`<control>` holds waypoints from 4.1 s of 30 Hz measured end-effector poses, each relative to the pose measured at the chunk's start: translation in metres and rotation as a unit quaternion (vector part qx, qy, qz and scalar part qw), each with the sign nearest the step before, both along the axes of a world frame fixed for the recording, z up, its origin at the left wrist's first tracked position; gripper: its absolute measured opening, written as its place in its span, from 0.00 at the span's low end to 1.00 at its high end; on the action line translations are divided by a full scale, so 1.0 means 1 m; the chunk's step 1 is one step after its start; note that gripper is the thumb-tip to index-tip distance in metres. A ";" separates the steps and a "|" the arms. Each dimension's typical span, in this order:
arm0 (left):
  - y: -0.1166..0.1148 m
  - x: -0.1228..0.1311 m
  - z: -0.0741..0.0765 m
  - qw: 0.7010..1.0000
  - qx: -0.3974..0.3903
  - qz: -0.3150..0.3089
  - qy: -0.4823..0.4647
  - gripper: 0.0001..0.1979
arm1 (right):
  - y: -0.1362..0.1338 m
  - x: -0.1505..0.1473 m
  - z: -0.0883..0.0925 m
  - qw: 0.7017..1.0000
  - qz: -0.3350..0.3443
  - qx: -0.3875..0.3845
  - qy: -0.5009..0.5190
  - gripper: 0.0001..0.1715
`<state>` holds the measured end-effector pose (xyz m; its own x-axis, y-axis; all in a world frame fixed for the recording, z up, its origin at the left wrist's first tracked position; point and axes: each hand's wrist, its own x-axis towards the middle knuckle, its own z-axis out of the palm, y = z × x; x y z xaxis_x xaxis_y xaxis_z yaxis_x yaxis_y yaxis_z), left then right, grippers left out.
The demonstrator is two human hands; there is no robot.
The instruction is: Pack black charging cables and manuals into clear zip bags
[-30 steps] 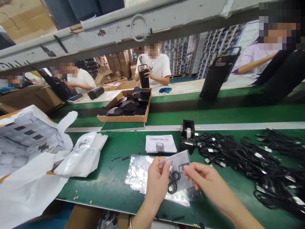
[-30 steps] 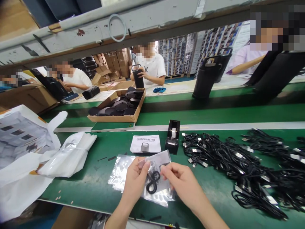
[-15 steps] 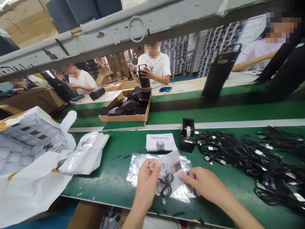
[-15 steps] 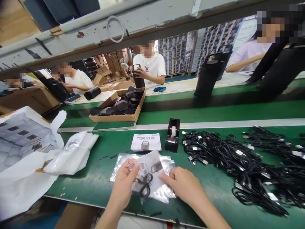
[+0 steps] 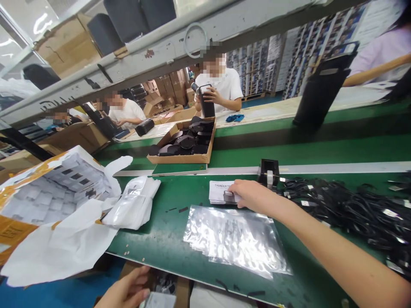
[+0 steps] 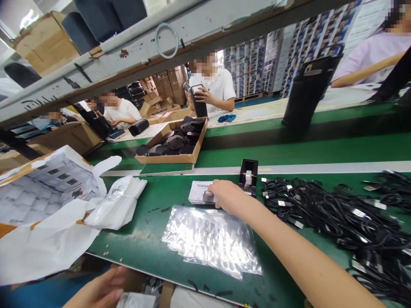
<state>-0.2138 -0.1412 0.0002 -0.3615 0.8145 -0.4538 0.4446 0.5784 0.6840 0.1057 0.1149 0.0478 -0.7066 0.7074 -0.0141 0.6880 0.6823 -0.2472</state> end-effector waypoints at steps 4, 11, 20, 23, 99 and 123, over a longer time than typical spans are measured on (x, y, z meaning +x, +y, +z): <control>0.029 0.033 0.022 0.994 0.047 -0.023 -0.092 0.18 | 0.007 0.004 0.010 1.000 0.012 -0.009 0.006 0.08; 0.103 0.128 0.030 0.909 0.095 0.047 -0.404 0.27 | -0.060 0.021 0.002 0.987 0.068 0.049 0.135 0.12; 0.135 0.207 0.011 0.926 0.114 -0.086 -0.351 0.20 | -0.097 0.117 -0.047 0.822 -0.310 -0.317 0.358 0.19; 0.135 0.227 -0.002 0.968 0.176 -0.099 -0.149 0.14 | -0.105 0.155 -0.061 0.767 -0.416 -0.312 0.376 0.19; 0.113 0.220 -0.014 0.925 0.283 -0.226 0.110 0.09 | -0.083 0.056 -0.041 0.812 -0.346 -0.294 0.367 0.07; 0.112 0.220 -0.008 0.951 0.261 -0.163 0.015 0.09 | -0.119 0.080 -0.048 0.908 -0.228 -0.240 0.259 0.14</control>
<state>0.0063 -0.0294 -0.0082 -0.0578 0.9971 0.0492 0.5667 -0.0078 0.8239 0.1857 -0.0042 -0.0001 -0.3424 0.9280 -0.1470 0.5784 0.0849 -0.8113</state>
